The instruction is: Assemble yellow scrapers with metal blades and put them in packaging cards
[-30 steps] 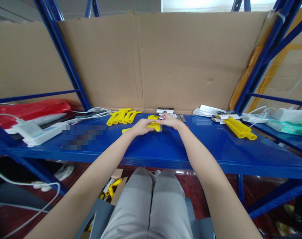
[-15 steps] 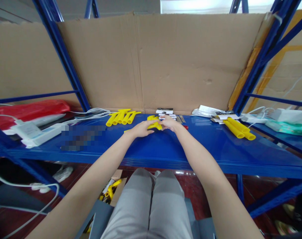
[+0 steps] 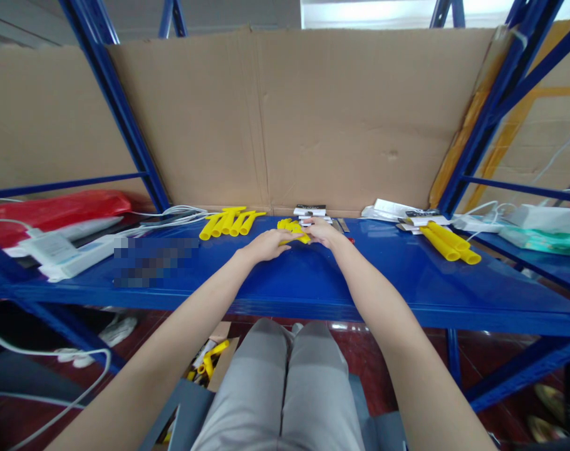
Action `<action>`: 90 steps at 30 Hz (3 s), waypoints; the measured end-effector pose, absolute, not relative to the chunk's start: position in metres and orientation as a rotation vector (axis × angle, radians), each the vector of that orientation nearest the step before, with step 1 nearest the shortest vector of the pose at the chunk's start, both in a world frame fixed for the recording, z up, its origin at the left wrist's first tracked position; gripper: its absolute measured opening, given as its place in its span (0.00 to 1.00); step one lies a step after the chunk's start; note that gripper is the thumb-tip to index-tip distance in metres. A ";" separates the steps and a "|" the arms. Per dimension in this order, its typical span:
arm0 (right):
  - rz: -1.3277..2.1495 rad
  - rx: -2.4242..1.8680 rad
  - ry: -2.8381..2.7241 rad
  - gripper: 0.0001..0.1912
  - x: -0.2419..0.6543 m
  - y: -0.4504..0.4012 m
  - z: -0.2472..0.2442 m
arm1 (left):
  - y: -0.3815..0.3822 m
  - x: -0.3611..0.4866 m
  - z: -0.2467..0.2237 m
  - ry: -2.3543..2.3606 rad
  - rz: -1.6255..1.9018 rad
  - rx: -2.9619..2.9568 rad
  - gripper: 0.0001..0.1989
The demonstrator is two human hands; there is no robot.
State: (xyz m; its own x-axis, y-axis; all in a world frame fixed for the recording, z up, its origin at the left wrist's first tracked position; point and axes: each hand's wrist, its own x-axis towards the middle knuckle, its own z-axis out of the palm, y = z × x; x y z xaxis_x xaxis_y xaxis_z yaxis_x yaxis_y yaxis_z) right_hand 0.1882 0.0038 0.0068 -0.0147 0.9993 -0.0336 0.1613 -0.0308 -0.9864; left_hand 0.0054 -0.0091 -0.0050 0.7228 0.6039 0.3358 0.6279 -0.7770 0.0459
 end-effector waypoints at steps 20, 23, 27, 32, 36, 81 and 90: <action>0.295 -1.698 -1.271 0.14 0.260 0.031 0.012 | -0.014 0.013 0.011 -1.423 -2.389 -2.845 0.31; 0.106 -1.809 -1.504 0.15 0.264 0.034 0.005 | -0.015 0.014 0.012 -1.679 -2.644 -2.837 0.35; 0.086 -1.865 -1.715 0.13 0.259 0.033 0.000 | -0.017 0.014 0.012 -2.023 -2.744 -2.837 0.38; 0.059 -2.077 -1.877 0.20 0.255 0.032 -0.002 | -0.020 0.013 0.011 -2.151 -2.664 -3.037 0.37; 0.050 -2.179 -1.913 0.23 0.252 0.032 0.000 | -0.024 0.013 0.011 -2.256 -2.604 -3.081 0.36; -0.004 -2.022 -2.107 0.09 0.255 0.051 -0.001 | -0.025 0.018 0.006 -2.302 -2.386 -3.182 0.40; 0.062 -1.986 -2.115 0.10 0.251 0.042 0.006 | -0.023 0.018 0.003 -2.348 -2.384 -3.233 0.39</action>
